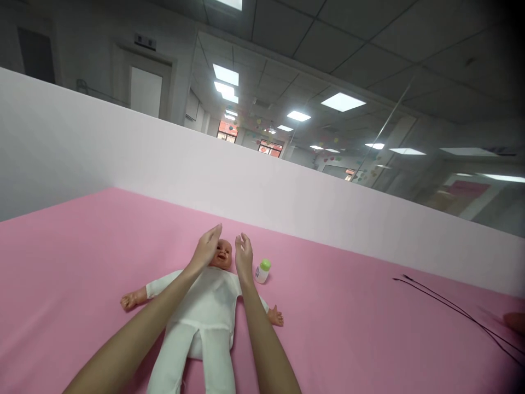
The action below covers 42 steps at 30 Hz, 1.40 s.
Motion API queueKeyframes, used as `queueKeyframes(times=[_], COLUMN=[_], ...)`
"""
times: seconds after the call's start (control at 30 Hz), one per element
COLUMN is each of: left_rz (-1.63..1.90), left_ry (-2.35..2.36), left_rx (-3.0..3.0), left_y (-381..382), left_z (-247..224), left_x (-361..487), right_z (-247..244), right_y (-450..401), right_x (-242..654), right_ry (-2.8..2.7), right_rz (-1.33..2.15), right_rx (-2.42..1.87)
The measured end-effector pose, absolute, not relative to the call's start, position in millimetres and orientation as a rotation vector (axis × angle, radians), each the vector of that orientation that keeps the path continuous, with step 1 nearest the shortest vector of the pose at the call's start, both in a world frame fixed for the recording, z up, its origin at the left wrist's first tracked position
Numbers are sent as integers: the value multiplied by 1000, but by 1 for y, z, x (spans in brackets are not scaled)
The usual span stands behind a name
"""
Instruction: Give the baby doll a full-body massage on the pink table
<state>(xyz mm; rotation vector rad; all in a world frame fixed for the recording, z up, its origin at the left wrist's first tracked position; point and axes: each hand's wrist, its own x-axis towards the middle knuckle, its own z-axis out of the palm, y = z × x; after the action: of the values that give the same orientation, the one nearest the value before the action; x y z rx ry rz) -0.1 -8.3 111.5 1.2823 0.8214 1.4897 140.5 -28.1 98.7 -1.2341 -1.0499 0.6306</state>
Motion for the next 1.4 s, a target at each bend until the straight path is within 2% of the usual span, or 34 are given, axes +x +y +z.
queueKeyframes(times=[0.23,0.47,1.4], left_rz=[1437,1454,1507], left_ry=[938,947,965], left_rx=[1285,1165,1252], left_y=[28,44,41], left_z=[52,27,20], left_x=[-3,5,4], right_z=[33,14,9], right_y=[6,17,13], right_x=[147,146,144], right_ry=[-995,-953,-926], right_rz=[793,878,866], right_rx=[-1161,-1057,-992])
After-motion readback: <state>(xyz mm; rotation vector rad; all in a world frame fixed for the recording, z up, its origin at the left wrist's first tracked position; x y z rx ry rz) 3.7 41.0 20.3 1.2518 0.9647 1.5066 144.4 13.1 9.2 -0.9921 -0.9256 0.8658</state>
